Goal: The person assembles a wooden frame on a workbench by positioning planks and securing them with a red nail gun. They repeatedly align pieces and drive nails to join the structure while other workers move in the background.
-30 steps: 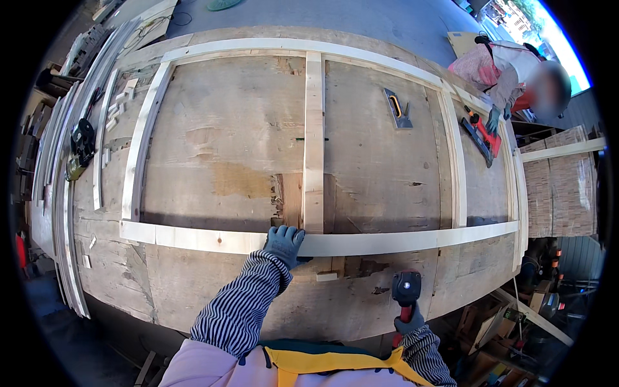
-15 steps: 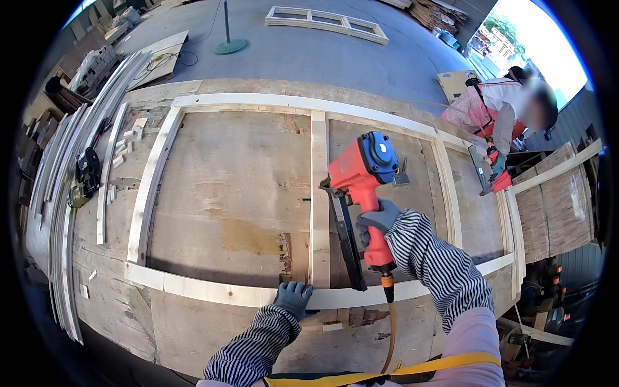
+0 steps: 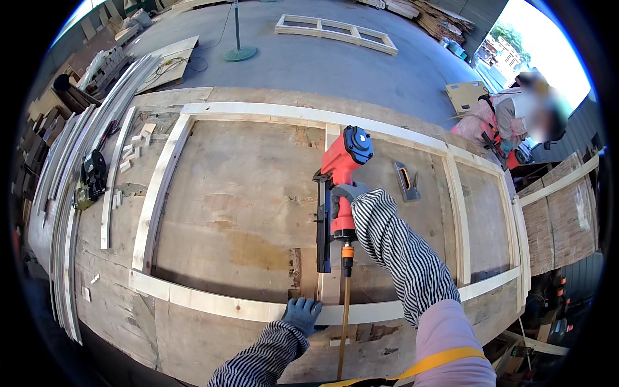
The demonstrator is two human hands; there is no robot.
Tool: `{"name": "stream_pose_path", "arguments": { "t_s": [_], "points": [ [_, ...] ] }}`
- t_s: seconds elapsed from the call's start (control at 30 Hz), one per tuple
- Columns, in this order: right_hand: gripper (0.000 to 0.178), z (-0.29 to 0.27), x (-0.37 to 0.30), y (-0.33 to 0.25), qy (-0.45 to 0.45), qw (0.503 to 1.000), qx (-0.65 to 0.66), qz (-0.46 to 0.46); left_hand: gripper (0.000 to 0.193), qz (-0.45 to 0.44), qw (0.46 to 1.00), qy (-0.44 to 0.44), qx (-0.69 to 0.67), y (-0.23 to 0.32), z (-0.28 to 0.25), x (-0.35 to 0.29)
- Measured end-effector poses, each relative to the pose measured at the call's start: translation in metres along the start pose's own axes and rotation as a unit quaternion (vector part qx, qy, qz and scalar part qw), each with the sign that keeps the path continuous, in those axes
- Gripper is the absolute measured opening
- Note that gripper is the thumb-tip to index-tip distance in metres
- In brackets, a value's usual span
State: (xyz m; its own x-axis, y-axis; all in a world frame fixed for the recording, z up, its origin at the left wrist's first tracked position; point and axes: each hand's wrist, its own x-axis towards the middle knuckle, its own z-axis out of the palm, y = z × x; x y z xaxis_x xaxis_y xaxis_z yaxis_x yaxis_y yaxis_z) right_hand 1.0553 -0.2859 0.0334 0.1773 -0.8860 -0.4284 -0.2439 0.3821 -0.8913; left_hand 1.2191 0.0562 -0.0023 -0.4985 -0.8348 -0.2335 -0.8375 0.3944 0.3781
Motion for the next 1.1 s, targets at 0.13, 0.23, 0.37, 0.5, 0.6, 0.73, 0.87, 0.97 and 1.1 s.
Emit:
{"name": "stream_pose_path", "arguments": {
  "t_s": [0.13, 0.23, 0.37, 0.5, 0.6, 0.73, 0.87, 0.97, 1.1],
  "points": [
    [0.016, 0.023, -0.028, -0.028, -0.039, 0.997, 0.039, 0.048, 0.067, -0.011, 0.999, 0.041, 0.018, -0.004, 0.003, -0.006],
    [0.015, -0.011, 0.012, 0.034, -0.003, 0.998, 0.049, 0.026, 0.07, 0.016, 0.999, 0.019, 0.023, 0.0, 0.007, 0.003],
    [0.014, 0.029, -0.039, -0.023, -0.047, 0.994, 0.094, 0.04, 0.071, -0.037, 0.998, -0.04, 0.032, -0.006, -0.001, -0.003],
    [0.022, -0.006, -0.087, -0.023, -0.029, 0.982, 0.181, 0.04, 0.074, -0.024, 0.996, -0.068, 0.044, 0.0, -0.007, 0.002],
    [0.026, -0.031, -0.144, -0.025, 0.048, 0.99, 0.121, 0.059, 0.079, -0.034, 0.994, -0.094, 0.049, 0.001, -0.011, 0.004],
    [0.032, -0.075, -0.249, -0.002, 0.083, 0.99, 0.035, 0.112, 0.084, -0.031, 0.997, -0.069, 0.023, 0.005, -0.007, 0.007],
    [0.039, -0.094, -0.372, 0.07, 0.154, 0.971, -0.149, 0.1, 0.081, -0.036, 0.999, -0.014, 0.028, 0.002, 0.009, 0.005],
    [0.051, -0.091, -0.457, 0.13, 0.232, 0.903, -0.315, 0.175, 0.085, -0.057, 0.996, -0.041, 0.052, 0.006, 0.004, 0.008],
    [0.083, -0.08, -0.532, 0.193, 0.279, 0.849, -0.313, 0.321, 0.087, -0.066, 0.994, -0.042, 0.081, 0.012, 0.007, 0.01]
  ]
}}
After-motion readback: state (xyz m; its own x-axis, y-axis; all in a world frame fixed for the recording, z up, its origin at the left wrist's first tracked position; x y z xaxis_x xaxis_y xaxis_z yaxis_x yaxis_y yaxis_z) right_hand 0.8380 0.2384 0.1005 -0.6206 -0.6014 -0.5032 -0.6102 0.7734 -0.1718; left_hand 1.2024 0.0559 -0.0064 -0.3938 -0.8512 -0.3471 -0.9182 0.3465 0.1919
